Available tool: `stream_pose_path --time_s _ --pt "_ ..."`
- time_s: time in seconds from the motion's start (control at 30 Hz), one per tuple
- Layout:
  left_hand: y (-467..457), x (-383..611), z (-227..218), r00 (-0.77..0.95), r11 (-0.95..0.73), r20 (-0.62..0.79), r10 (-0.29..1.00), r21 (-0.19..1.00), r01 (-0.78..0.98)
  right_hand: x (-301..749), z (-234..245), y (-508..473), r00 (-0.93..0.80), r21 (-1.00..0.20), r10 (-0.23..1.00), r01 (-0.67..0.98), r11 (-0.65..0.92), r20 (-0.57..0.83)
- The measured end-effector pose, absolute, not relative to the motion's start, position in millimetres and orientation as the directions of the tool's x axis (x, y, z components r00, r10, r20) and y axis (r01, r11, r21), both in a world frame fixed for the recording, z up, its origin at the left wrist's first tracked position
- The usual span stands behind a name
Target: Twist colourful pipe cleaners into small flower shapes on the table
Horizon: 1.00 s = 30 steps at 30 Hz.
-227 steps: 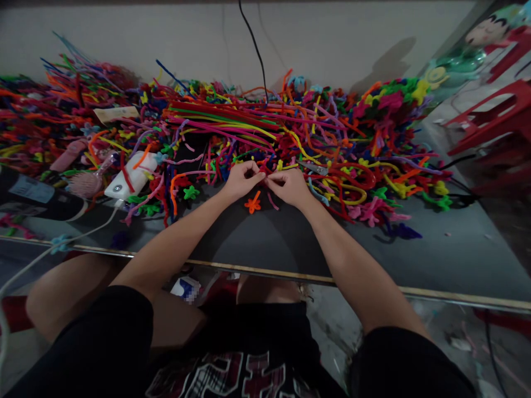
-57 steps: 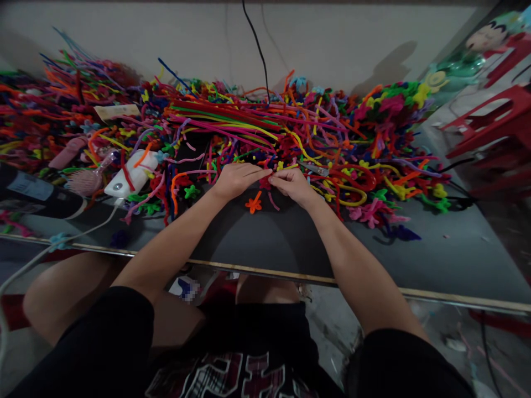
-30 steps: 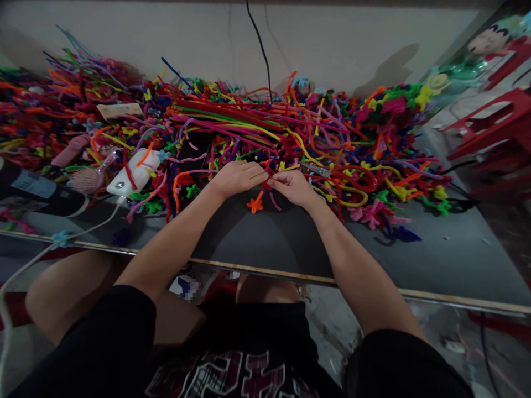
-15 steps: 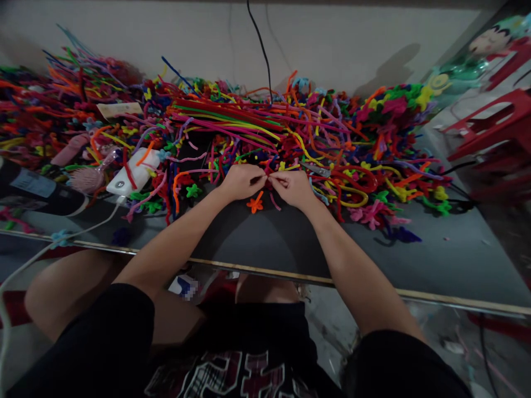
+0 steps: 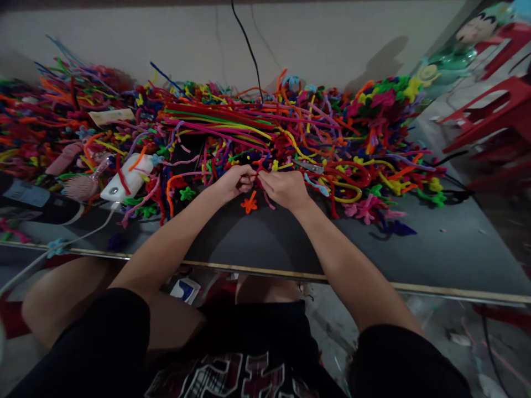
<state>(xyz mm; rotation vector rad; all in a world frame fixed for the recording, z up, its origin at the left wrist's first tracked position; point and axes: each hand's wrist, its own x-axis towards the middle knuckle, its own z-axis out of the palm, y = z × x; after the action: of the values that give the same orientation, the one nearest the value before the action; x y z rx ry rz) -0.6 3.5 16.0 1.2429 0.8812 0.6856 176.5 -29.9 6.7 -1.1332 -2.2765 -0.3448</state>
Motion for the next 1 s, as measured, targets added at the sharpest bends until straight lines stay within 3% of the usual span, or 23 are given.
stream_pose_path --time_s 0.13,0.23,0.33,0.47,0.57,0.67,1.0 --pt "2.5 -2.5 13.8 0.506 0.078 -0.125 0.854 0.991 0.112 176.0 4.3 -29.7 -0.469 -0.021 0.648 0.800 0.599 0.600" --pt "-1.1 -3.5 10.1 0.347 -0.232 0.125 0.929 0.929 0.286 178.0 1.2 -26.3 -0.370 -0.128 0.676 0.815 0.565 0.637" --pt "-1.7 -6.9 5.1 0.304 -0.523 0.427 0.852 0.715 0.464 181.2 1.1 -22.6 -0.246 -0.278 0.720 0.804 0.525 0.649" --pt "0.2 -12.1 0.5 0.415 -0.695 0.583 0.698 0.414 0.588 182.4 2.3 -21.4 -0.258 -0.350 0.744 0.756 0.553 0.617" --pt "-0.6 -13.6 1.4 0.506 -0.751 0.603 0.617 0.259 0.607 180.3 1.6 -22.4 -0.312 -0.357 0.757 0.737 0.574 0.574" --pt "-2.3 -13.9 4.5 0.549 -0.765 0.591 0.591 0.196 0.614 178.2 0.7 -22.6 -0.277 -0.424 0.781 0.714 0.557 0.560" --pt "-3.3 -13.4 10.9 0.530 -0.709 0.491 0.691 0.319 0.629 175.8 4.2 -23.5 -0.200 -0.587 0.843 0.638 0.499 0.499"
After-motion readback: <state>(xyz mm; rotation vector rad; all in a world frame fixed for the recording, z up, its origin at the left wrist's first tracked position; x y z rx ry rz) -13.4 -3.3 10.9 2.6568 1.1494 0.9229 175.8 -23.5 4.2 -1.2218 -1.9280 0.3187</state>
